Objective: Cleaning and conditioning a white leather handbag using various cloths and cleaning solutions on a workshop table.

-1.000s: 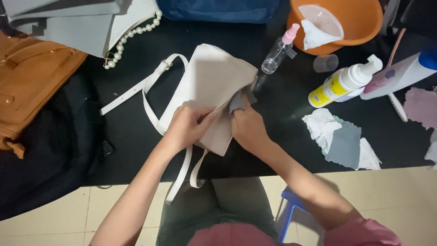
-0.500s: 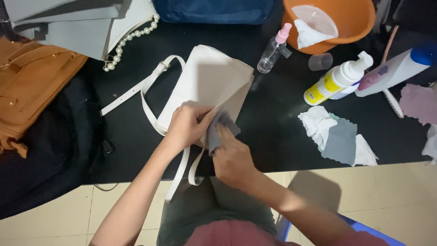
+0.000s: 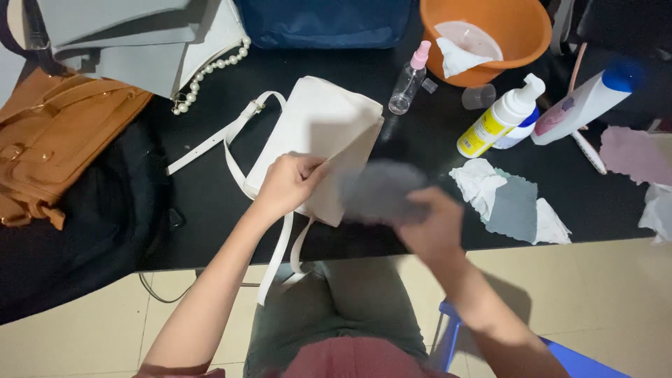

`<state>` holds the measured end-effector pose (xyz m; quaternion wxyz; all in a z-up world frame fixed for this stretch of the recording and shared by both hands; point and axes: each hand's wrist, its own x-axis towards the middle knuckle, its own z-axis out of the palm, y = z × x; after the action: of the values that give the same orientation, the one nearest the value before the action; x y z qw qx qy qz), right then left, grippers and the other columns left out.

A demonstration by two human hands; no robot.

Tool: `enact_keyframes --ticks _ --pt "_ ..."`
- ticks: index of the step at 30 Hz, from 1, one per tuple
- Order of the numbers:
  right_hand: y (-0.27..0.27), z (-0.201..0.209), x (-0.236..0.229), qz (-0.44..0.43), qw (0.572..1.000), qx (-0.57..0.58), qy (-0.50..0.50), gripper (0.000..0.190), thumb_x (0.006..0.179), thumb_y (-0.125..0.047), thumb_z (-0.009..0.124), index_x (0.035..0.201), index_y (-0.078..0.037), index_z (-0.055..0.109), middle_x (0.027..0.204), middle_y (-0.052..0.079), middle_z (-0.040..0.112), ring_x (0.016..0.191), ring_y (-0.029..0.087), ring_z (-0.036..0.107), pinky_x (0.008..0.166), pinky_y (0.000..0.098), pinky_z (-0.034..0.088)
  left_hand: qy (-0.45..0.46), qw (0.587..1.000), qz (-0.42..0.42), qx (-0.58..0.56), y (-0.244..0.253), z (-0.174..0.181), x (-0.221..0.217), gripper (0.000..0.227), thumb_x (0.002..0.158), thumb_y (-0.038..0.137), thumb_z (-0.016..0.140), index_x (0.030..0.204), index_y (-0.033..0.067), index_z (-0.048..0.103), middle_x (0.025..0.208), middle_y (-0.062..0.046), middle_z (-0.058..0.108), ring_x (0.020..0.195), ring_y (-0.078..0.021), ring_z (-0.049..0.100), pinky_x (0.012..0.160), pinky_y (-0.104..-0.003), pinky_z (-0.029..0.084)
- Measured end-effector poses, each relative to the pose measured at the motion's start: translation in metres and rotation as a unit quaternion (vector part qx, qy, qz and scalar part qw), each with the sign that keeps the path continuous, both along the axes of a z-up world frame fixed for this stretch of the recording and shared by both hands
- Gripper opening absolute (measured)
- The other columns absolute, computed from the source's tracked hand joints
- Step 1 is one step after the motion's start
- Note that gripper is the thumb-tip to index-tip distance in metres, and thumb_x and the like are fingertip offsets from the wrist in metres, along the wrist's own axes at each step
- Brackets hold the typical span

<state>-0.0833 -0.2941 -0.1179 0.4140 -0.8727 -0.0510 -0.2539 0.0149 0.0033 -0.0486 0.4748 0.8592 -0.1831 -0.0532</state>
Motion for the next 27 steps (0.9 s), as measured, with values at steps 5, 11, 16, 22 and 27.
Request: enact_keyframes --ticks 5,11,16,22,27 --pt "0.011 0.036 0.048 -0.178 0.955 -0.152 -0.181 0.043 0.076 0.012 0.076 0.116 -0.002 0.072 0.081 0.012 0.064 0.072 0.029 0.061 0.074 0.0355 0.04 0.012 1.0 0.002 0.003 -0.003 0.03 -0.017 0.025 0.098 0.022 0.062 0.109 0.0081 0.079 0.051 -0.007 0.063 0.053 -0.0205 0.06 0.067 -0.038 0.054" --pt "0.072 0.025 0.106 -0.036 0.976 0.152 0.15 0.049 0.111 -0.047 0.035 0.114 -0.005 0.06 0.089 0.012 0.065 0.075 0.021 0.06 0.07 0.038 0.048 0.027 1.0 -0.011 0.001 0.001 0.023 -0.008 0.033 0.099 0.029 0.062 0.114 0.0033 0.077 0.063 -0.016 0.071 0.063 -0.0291 0.068 0.071 -0.044 0.055" --pt "0.099 0.042 0.106 0.028 0.986 0.035 0.162 0.022 0.106 -0.012 0.034 0.096 -0.005 0.052 0.078 0.005 0.056 0.067 0.019 0.056 0.067 0.0351 0.049 0.039 0.999 -0.032 -0.004 0.007 0.004 0.003 0.033 0.098 0.027 0.061 0.115 0.002 0.076 0.063 -0.017 0.07 0.066 -0.0327 0.068 0.074 -0.048 0.055" --pt "0.115 0.059 0.086 0.048 0.985 -0.061 0.152 0.027 0.101 -0.008 0.037 0.076 -0.006 0.046 0.061 0.016 0.041 0.061 0.04 0.057 0.059 0.0396 0.047 0.042 0.998 -0.037 -0.007 0.007 0.016 0.0 0.032 0.099 0.032 0.061 0.116 0.0092 0.077 0.078 -0.017 0.077 0.081 -0.0342 0.075 0.079 -0.048 0.057" --pt "0.103 -0.001 0.092 0.031 0.974 -0.209 0.085 0.029 0.103 -0.008 0.04 0.076 -0.011 0.049 0.053 0.009 0.038 0.05 0.032 0.056 0.051 0.0296 0.046 0.045 0.999 -0.028 -0.009 0.007 0.018 -0.002 0.034 0.099 0.033 0.061 0.117 0.0092 0.077 0.082 -0.017 0.078 0.084 -0.0345 0.076 0.079 -0.048 0.057"
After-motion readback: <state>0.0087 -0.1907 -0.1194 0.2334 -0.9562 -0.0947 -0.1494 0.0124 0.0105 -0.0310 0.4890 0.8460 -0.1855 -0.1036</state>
